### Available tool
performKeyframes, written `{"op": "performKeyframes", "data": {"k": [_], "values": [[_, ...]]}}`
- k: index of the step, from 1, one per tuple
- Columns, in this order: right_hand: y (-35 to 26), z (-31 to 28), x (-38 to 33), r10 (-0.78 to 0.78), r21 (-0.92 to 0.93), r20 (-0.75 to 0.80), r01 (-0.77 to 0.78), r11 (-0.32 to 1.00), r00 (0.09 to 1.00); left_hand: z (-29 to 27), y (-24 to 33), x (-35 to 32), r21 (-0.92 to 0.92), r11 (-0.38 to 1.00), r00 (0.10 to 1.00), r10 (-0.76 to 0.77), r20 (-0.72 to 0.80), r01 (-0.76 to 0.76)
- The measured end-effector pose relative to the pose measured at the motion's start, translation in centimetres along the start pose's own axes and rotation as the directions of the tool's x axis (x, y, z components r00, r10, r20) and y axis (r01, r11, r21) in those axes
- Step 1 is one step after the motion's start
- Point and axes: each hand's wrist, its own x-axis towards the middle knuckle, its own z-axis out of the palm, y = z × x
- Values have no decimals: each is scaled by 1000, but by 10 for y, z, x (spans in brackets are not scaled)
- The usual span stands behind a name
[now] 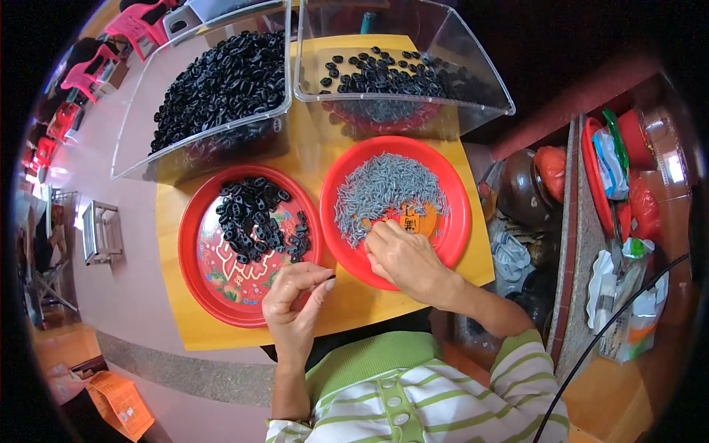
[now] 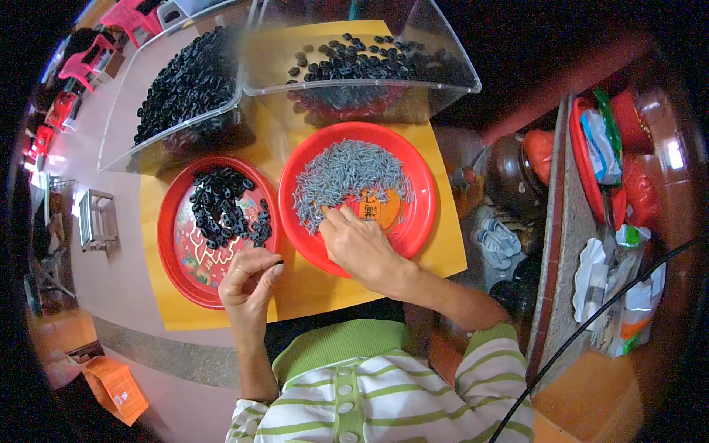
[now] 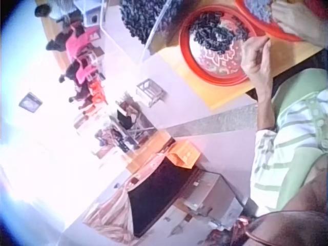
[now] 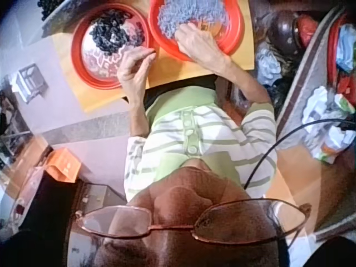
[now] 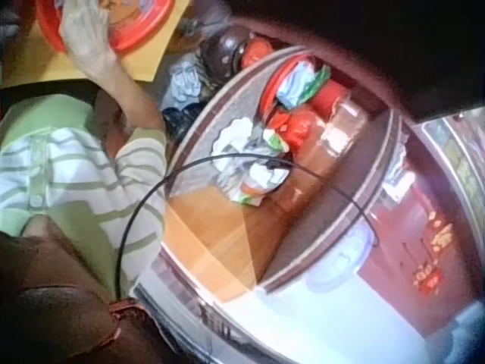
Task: The person repeatedly picks small black plastic fasteners from a red plate and screws them onto grey metal screws taken from a second red plate. The assembled fasteners are placed back into the first plate. The process continues in a repetitive loop throughout the clip.
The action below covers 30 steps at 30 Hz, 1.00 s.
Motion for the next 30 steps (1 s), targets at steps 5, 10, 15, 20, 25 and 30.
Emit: {"op": "performKeyframes", "data": {"k": [5,10,15,20,25,30], "values": [[-4,-16,1,71,228,-30,-62,972,997,2,5,-4,-293,939,981,-195,-16,182],[-14,-27,6,128,483,-90,-69,873,988,2,8,-6,-489,833,953,-304,-13,259],[-16,-25,9,212,693,12,-161,703,977,2,9,3,-596,735,930,-363,57,324],[-22,-20,11,273,908,-45,-75,412,961,6,2,14,-730,586,915,-379,137,352],[-31,-9,16,327,979,53,-114,169,944,8,2,17,-768,516,903,-390,182,378],[-25,-2,21,324,978,-7,-61,198,946,8,0,20,-755,542,910,-376,174,368]]}}
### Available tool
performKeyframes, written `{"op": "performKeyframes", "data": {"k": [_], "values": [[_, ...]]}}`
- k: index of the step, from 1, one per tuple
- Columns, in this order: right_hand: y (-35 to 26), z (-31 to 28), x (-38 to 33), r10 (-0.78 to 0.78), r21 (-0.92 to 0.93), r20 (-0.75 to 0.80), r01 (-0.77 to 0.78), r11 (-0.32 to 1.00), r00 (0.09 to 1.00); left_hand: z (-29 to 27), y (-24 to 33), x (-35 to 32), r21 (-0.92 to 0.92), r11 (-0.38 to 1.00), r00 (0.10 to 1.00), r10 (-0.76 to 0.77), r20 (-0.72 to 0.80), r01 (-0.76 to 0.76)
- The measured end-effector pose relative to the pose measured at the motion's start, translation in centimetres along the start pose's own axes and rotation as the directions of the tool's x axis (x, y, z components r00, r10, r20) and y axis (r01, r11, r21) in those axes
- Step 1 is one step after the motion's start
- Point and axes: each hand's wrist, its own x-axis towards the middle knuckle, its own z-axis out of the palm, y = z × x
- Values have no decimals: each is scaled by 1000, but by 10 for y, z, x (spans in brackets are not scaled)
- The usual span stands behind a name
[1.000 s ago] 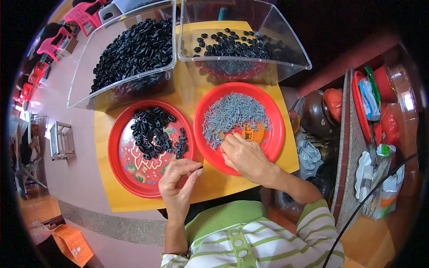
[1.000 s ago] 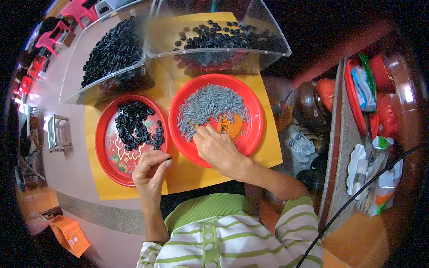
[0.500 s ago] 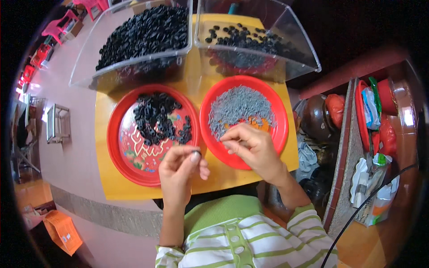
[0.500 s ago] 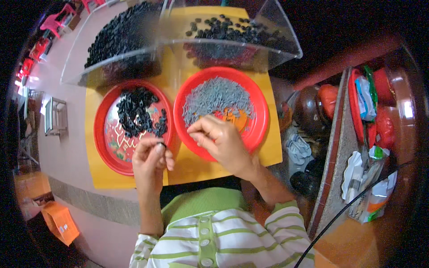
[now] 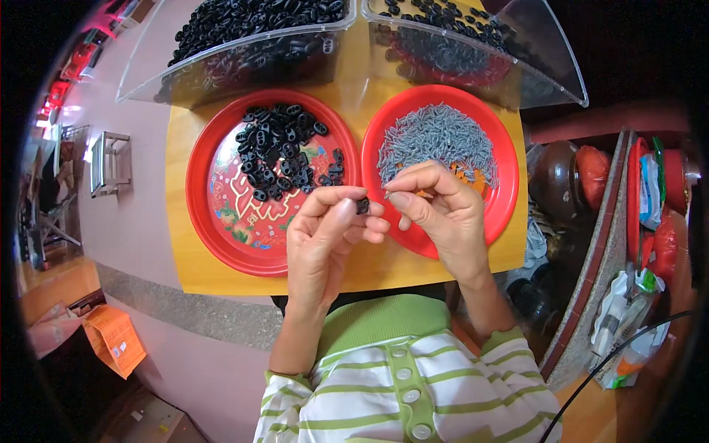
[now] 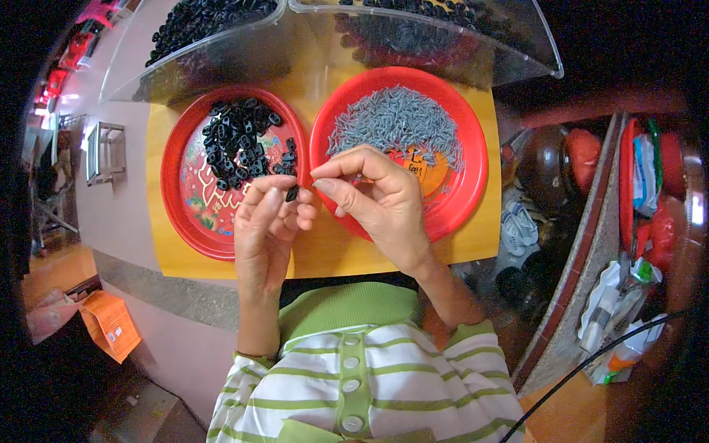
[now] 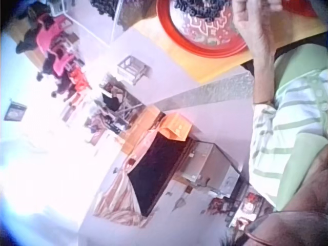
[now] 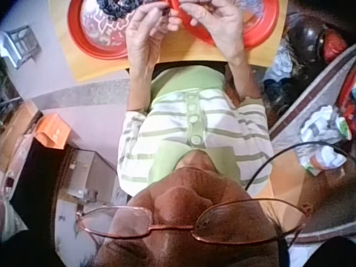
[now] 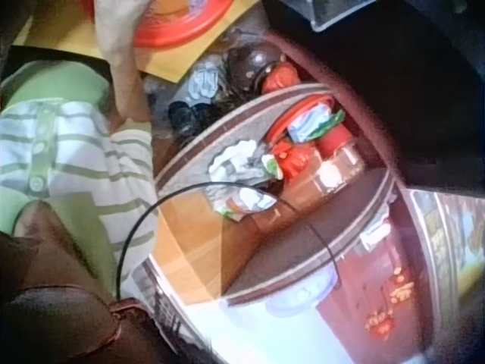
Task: The person repeatedly picks small black plastic fasteners from a red plate and screws them onto grey metal screws taken from a second red plate. The assembled fasteners are placed back into the first plate. The process continues in a repetitive loop throughout the clip.
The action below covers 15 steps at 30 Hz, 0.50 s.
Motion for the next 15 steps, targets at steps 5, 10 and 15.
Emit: {"op": "performKeyframes", "data": {"k": [5,10,15], "values": [[3,-2,0,-31,-20,-16,31,999,999,5,-4,5,99,994,999,39,-31,-36],[11,-4,-2,-36,-19,-57,35,999,998,0,-7,5,119,993,999,-6,-50,12],[10,0,-2,-10,58,-52,13,998,999,2,-7,3,154,988,998,-22,-63,32]]}}
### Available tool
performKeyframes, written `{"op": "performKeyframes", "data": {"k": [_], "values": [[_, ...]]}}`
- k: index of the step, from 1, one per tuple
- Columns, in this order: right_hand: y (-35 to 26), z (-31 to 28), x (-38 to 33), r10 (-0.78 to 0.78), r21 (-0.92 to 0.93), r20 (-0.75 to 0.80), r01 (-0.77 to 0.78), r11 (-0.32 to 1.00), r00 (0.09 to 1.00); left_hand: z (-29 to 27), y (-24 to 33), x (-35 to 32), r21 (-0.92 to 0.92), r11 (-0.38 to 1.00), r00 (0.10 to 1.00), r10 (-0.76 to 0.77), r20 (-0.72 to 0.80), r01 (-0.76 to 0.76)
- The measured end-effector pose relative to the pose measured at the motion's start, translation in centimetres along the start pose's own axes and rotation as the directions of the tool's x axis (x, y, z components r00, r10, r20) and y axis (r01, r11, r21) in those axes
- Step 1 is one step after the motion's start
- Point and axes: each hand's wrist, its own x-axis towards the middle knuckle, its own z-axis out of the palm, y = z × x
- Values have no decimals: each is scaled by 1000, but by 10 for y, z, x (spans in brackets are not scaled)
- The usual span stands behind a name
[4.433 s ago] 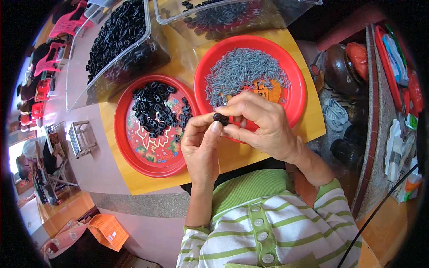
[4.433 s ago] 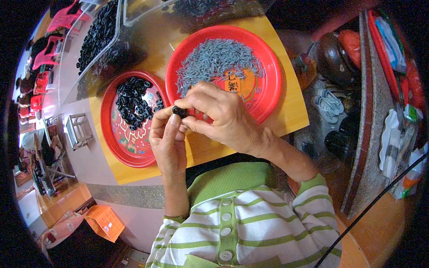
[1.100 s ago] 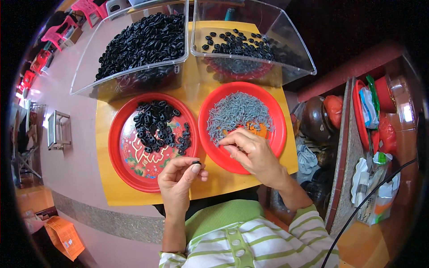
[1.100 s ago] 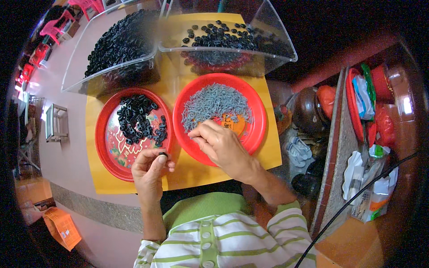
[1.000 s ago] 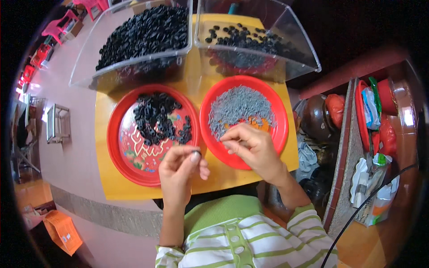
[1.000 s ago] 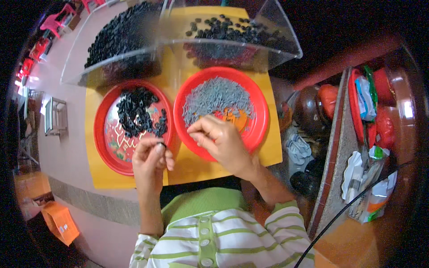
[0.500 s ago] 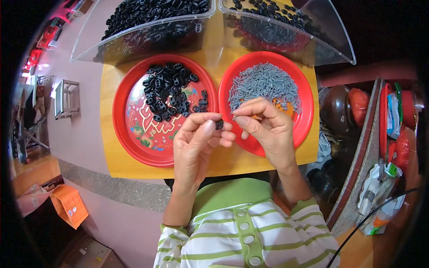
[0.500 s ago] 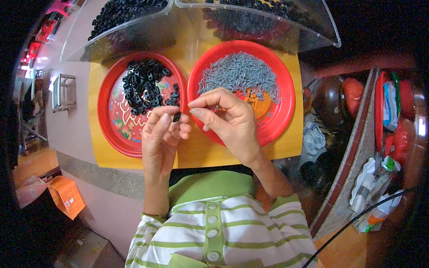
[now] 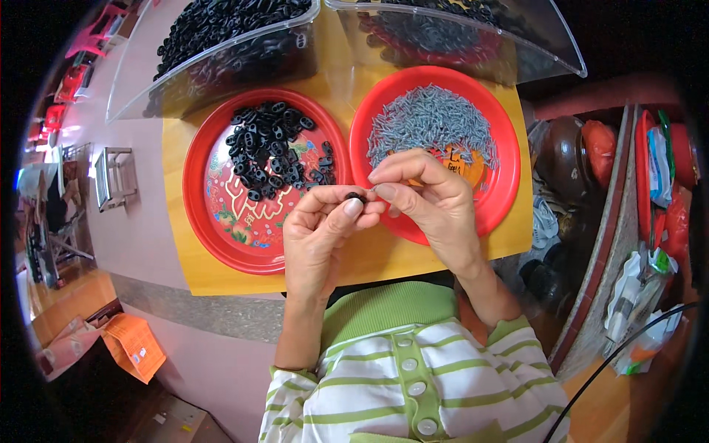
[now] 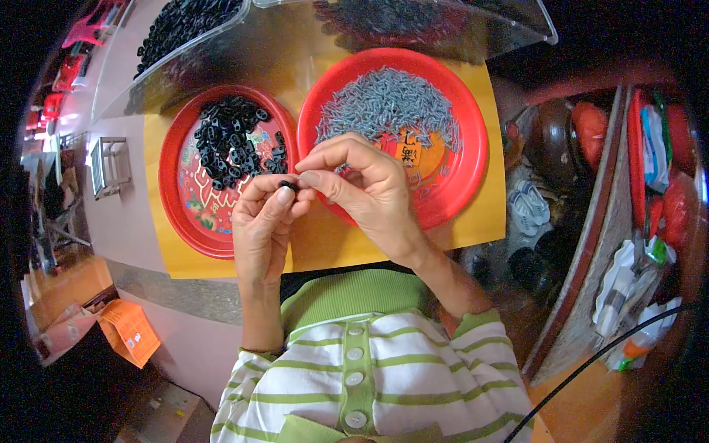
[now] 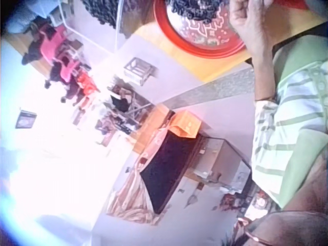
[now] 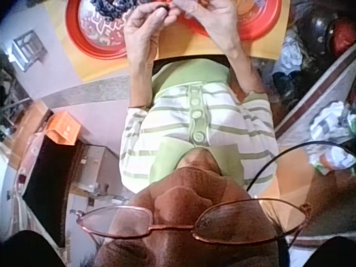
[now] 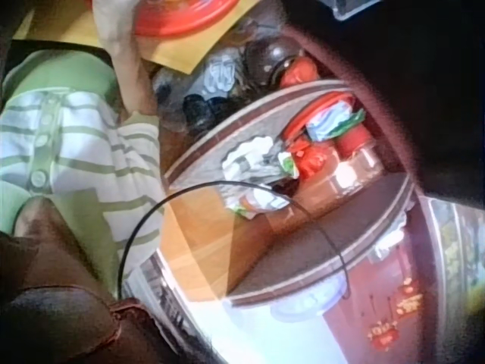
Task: The person repeatedly picks small black plastic fasteners from a red plate and screws them onto grey metal screws taken from a second red plate. The assembled fasteners are placed back into the first plate. The process continues in a repetitive loop throughout the clip.
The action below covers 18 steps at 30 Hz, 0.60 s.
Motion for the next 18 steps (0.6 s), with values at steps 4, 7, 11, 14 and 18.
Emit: {"op": "performKeyframes", "data": {"k": [4,7,11,14,18], "values": [[11,-2,0,-130,-69,45,133,989,991,-4,-2,-1,-4,1000,998,-23,64,24],[5,1,-4,-10,54,13,10,998,1000,0,-3,-2,32,999,999,-2,47,1],[3,-1,-8,74,71,9,-75,995,997,2,-3,-3,63,998,1000,5,25,-7],[1,-1,-8,70,23,-2,-70,997,998,0,-5,-3,76,997,1000,11,23,-13],[5,-2,-9,32,12,5,-32,999,999,1,-5,-4,101,995,999,23,25,-25]]}}
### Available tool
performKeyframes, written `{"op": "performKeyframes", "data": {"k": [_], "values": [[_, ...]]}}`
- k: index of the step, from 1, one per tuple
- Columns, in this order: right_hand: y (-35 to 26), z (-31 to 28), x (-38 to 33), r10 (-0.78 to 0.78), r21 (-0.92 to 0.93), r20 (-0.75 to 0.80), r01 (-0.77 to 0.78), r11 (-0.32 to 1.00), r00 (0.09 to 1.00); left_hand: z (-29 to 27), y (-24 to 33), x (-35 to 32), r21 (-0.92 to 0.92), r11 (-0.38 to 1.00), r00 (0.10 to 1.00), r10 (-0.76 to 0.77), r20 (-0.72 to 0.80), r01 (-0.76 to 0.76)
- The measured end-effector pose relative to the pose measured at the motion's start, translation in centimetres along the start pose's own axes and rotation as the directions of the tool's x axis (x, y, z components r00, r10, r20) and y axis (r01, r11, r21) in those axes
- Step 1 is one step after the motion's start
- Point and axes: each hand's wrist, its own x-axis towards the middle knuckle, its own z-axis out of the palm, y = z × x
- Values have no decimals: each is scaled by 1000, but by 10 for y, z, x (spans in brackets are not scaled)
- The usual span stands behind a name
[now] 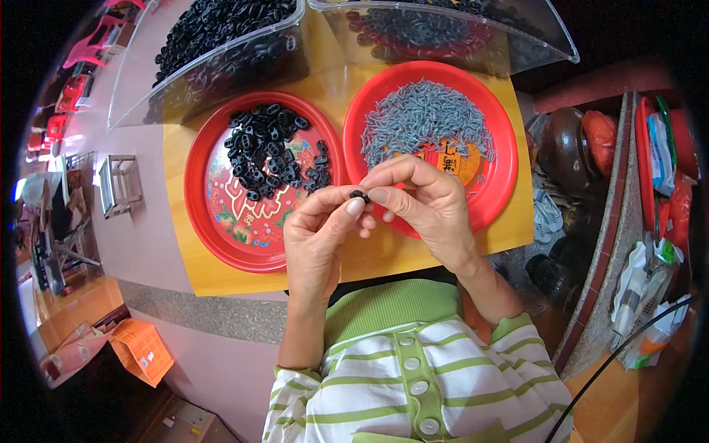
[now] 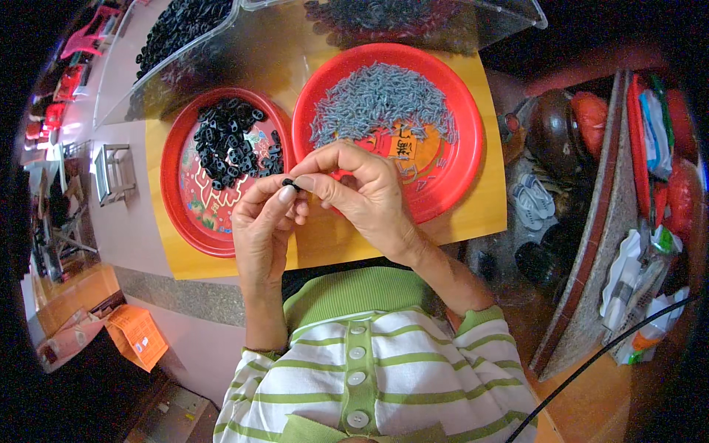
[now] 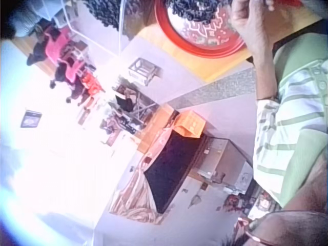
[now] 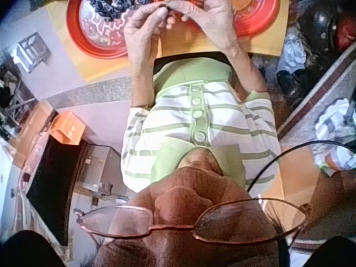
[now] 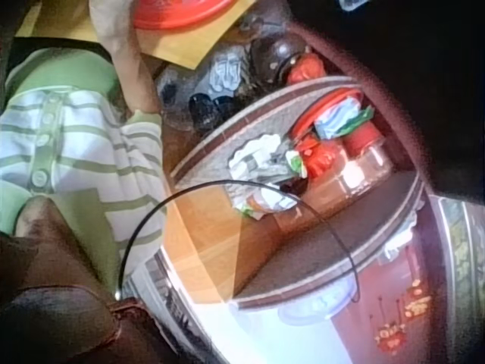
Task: The person repeatedly picks small black plastic fasteners from a red plate and screws them onto grey metal screws taken from a second red plate. The assembled fasteners are placed back into the first plate. The process continues in a repetitive loop throughout the clip.
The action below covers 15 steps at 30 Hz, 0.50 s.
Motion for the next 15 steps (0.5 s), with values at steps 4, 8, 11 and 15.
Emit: {"op": "performKeyframes", "data": {"k": [4,8,11,15], "values": [[0,-1,-1,1,-34,4,-1,999,1000,2,1,0,19,1000,1000,8,-1,-8],[-2,-1,-2,-45,-73,4,45,996,999,1,3,-1,61,998,1000,8,9,-9],[0,1,-4,-60,-78,-9,59,995,998,3,4,1,124,992,1000,12,3,-12],[7,0,-5,-54,-92,-33,51,994,998,3,4,4,195,981,1000,-19,-12,21]]}}
